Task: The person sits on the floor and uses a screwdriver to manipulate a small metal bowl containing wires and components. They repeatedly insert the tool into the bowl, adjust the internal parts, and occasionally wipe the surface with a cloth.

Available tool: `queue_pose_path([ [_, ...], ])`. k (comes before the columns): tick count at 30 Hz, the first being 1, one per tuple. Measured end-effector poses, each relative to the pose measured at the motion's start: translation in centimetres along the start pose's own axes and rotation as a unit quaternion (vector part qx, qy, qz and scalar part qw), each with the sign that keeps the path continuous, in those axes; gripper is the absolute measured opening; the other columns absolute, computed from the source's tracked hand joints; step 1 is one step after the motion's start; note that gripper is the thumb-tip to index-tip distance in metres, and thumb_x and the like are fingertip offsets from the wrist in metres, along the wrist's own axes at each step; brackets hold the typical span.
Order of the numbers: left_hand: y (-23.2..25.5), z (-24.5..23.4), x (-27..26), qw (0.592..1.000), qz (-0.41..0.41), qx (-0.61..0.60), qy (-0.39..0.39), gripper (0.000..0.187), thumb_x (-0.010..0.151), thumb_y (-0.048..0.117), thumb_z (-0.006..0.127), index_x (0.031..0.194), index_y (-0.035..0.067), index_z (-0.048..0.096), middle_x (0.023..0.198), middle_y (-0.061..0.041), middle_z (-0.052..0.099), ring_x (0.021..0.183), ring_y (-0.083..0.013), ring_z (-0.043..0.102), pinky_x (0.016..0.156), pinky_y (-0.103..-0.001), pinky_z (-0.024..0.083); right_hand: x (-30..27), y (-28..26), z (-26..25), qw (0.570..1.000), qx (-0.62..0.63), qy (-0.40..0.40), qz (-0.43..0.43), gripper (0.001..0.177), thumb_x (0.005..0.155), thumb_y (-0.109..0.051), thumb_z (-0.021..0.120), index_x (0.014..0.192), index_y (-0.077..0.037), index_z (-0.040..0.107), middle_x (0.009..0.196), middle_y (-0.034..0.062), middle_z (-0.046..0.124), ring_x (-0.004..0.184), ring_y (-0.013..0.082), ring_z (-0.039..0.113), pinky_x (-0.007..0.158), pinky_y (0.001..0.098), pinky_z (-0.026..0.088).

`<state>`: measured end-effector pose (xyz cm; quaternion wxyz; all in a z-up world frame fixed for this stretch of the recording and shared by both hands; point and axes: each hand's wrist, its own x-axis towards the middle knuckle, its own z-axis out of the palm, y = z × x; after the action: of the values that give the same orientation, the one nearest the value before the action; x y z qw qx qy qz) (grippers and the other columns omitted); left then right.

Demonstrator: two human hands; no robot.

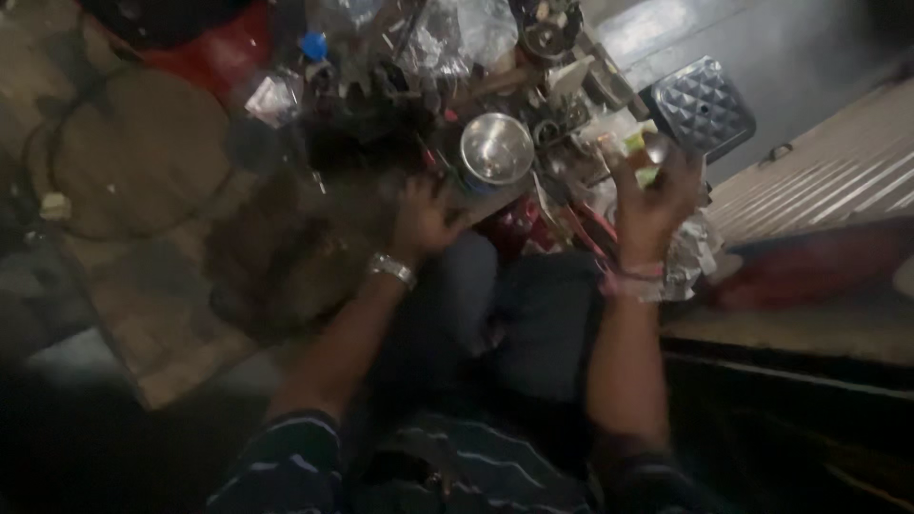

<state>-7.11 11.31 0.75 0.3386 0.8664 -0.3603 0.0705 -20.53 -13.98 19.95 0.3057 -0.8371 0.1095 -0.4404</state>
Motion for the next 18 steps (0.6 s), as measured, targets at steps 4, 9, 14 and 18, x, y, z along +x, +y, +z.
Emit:
queue_pose_path([
  [4,1.1,-1.1,0.0,0.996,0.046,0.072,-0.011,0.066,0.093,0.052,0.064,0.142,0.008,0.059,0.15,-0.022,0.047,0.128,-0.0411,0.049,0.102,-0.059,0.041,-1.2,-0.6,-1.2,0.998,-0.021,0.021,0.053,0.032,0.093,-0.001,0.088,0.117,-0.001,0.067,0.113,0.0092,0.065,0.096,0.0197,0.064,0.085,0.0321,0.055],
  [9,1.2,-0.9,0.5,0.997,0.008,0.072,-0.037,0.071,0.097,0.055,0.062,0.144,0.002,0.055,0.152,-0.022,0.046,0.128,-0.0406,0.049,0.102,-0.058,0.042,-1.3,1.6,-0.3,0.987,0.02,0.075,0.142,0.029,0.095,-0.003,0.084,0.117,-0.003,0.065,0.108,0.0061,0.07,0.097,0.0143,0.069,0.085,0.0277,0.058],
  [14,1.3,-0.6,0.3,0.999,-0.03,0.011,-0.016,0.081,0.094,0.056,0.064,0.149,0.0,0.043,0.159,-0.022,0.039,0.135,-0.0447,0.044,0.108,-0.061,0.038,-1.5,3.5,1.1,0.993,-0.031,-0.001,0.118,0.028,0.093,0.0,0.08,0.118,-0.002,0.065,0.107,0.0093,0.069,0.093,0.0171,0.066,0.079,0.0284,0.054],
  [18,0.4,0.3,0.4,0.998,-0.027,0.055,-0.012,0.092,0.087,0.058,0.068,0.149,0.0,0.034,0.153,-0.028,0.034,0.135,-0.0512,0.038,0.102,-0.069,0.034,-3.8,3.8,3.5,0.959,0.005,-0.091,0.268,0.035,0.089,-0.007,0.068,0.124,-0.005,0.062,0.1,0.0052,0.07,0.086,0.0151,0.072,0.069,0.0274,0.062],
])
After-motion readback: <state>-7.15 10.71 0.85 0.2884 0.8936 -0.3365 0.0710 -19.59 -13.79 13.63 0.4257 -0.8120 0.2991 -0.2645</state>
